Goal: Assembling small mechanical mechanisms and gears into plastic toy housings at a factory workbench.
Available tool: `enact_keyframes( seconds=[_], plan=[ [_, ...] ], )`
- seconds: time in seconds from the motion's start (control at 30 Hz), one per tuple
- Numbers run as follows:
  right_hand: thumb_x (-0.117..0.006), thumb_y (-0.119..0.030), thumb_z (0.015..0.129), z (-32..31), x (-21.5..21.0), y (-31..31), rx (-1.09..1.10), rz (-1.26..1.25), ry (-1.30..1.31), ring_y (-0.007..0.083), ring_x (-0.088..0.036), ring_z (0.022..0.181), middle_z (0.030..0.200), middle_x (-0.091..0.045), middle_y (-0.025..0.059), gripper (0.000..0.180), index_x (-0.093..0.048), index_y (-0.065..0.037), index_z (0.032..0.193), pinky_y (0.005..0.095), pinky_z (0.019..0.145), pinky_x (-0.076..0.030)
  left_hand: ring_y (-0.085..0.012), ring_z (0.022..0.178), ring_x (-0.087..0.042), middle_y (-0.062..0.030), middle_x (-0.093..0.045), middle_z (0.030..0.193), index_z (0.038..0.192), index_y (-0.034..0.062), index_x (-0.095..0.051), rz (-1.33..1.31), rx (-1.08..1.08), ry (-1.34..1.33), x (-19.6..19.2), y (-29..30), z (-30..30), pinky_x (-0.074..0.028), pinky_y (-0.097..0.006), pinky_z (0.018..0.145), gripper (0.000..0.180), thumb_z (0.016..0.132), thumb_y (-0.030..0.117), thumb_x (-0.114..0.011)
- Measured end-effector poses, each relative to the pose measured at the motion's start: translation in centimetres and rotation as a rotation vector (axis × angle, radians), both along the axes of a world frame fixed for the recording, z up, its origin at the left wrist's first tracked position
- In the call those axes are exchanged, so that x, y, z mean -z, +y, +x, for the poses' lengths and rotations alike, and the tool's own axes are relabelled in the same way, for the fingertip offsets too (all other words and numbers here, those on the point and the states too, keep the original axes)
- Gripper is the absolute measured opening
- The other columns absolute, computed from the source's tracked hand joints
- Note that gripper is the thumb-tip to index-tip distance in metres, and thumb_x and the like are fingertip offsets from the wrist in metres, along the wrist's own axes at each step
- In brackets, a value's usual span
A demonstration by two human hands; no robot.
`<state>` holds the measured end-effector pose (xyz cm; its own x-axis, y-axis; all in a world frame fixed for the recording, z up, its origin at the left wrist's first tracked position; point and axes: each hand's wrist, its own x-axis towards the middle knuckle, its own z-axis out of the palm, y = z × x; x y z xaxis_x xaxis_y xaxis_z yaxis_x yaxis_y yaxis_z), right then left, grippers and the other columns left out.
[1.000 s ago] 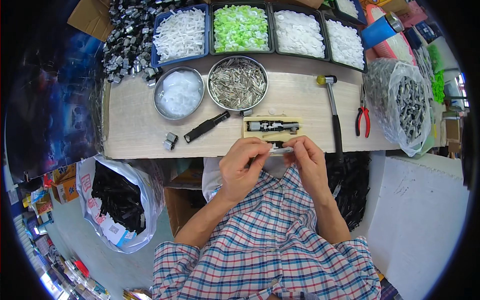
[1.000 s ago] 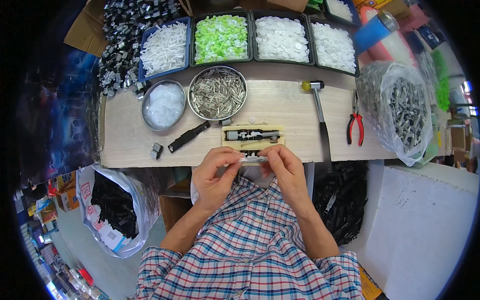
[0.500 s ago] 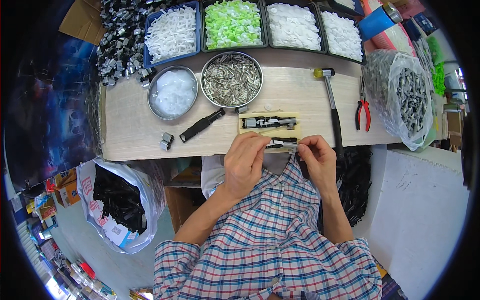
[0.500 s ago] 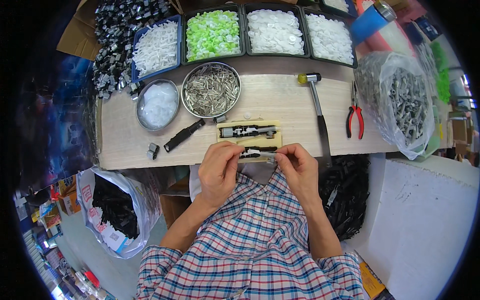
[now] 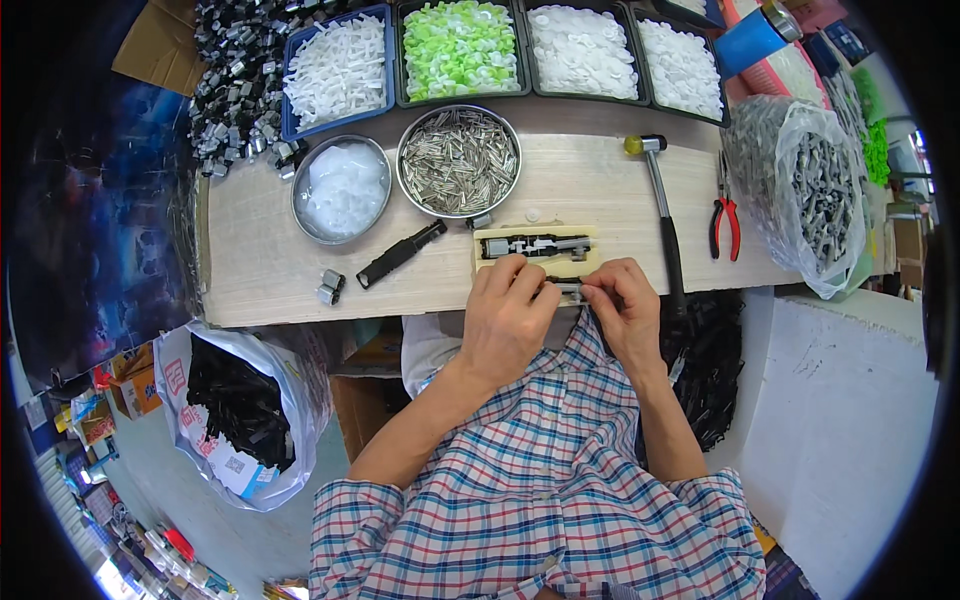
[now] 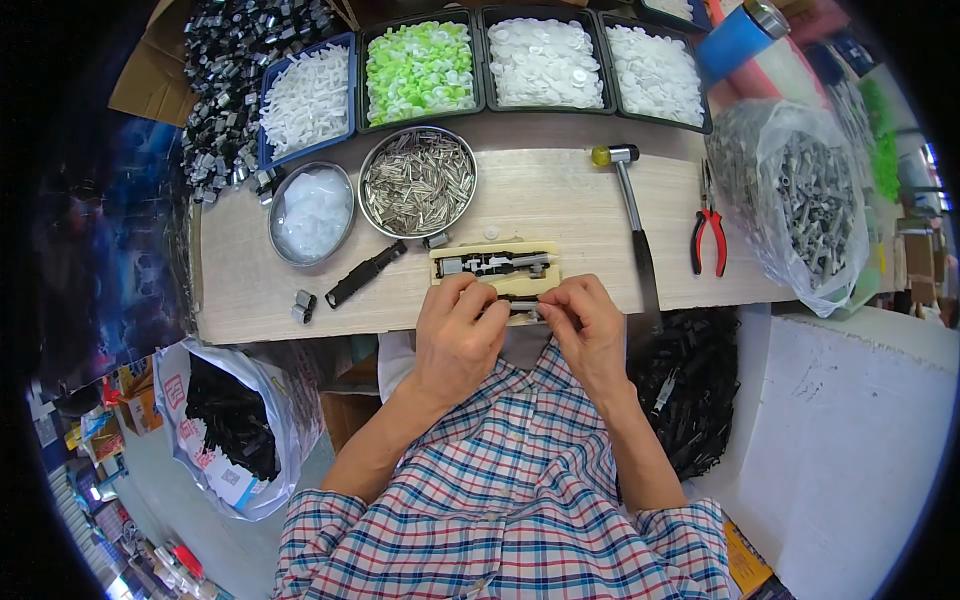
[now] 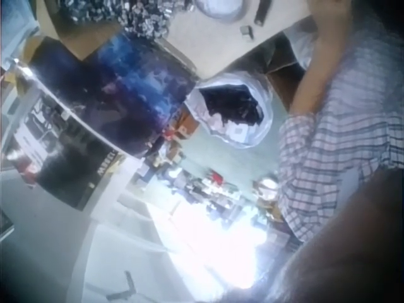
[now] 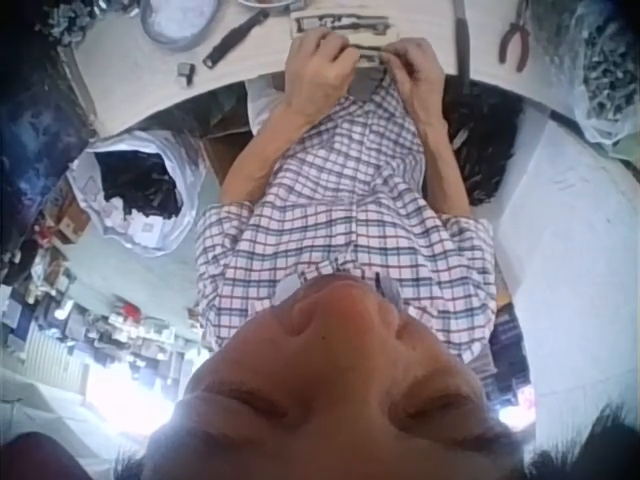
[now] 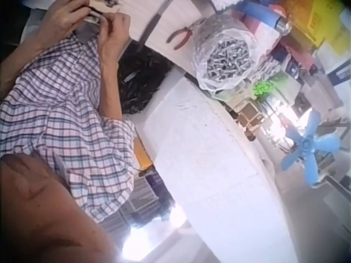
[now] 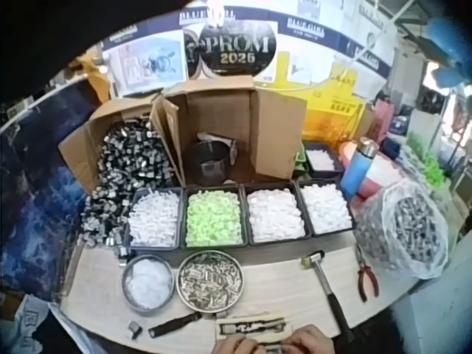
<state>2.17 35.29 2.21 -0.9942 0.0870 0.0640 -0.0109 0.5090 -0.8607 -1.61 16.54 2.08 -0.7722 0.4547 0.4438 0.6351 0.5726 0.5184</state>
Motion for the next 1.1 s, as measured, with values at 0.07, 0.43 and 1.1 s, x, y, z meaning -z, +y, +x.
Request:
enact_keyframes(
  seconds=[0.07,0.43,1.1],
  plan=[
    [-0.075,0.0,0.087,0.3,0.4,-0.2,0.013,0.011,0.021,0.015,-0.061,0.073,0.094,-0.058,0.0072,0.014,-0.068,-0.001,0.1,0.0255,0.065,-0.05,-0.0299,0.096,-0.059,-0.008,-0.06,0.092,0.085,0.0033,-0.066,-0.006,0.0,0.008,0.2,0.3,0.1,-0.048,-0.041,0.078,0.02,0.067,0.004,-0.074],
    [-0.076,0.001,0.085,0.4,1.2,0.2,-0.016,-0.006,0.045,0.0146,-0.058,0.082,0.106,-0.053,0.0086,0.024,-0.07,-0.001,0.109,0.0265,0.066,-0.049,-0.0299,0.097,-0.058,-0.0112,-0.059,0.091,0.082,0.0017,-0.062,-0.066,0.042,0.019,-0.4,0.1,-0.4,-0.046,-0.041,0.077,0.01,0.075,0.009,-0.066],
    [-0.06,-0.001,0.097,11.8,6.5,12.2,0.62,0.424,0.072,0.029,-0.062,0.099,0.114,-0.062,0.0168,0.023,-0.064,0.002,0.12,0.034,0.089,-0.05,-0.031,0.09,-0.064,-0.0148,-0.066,0.101,0.103,-0.0019,-0.07,0.23,-0.21,-0.13,-0.4,-3.6,-0.8,-0.051,-0.037,0.079,0.015,0.088,-0.003,-0.069]
  ],
)
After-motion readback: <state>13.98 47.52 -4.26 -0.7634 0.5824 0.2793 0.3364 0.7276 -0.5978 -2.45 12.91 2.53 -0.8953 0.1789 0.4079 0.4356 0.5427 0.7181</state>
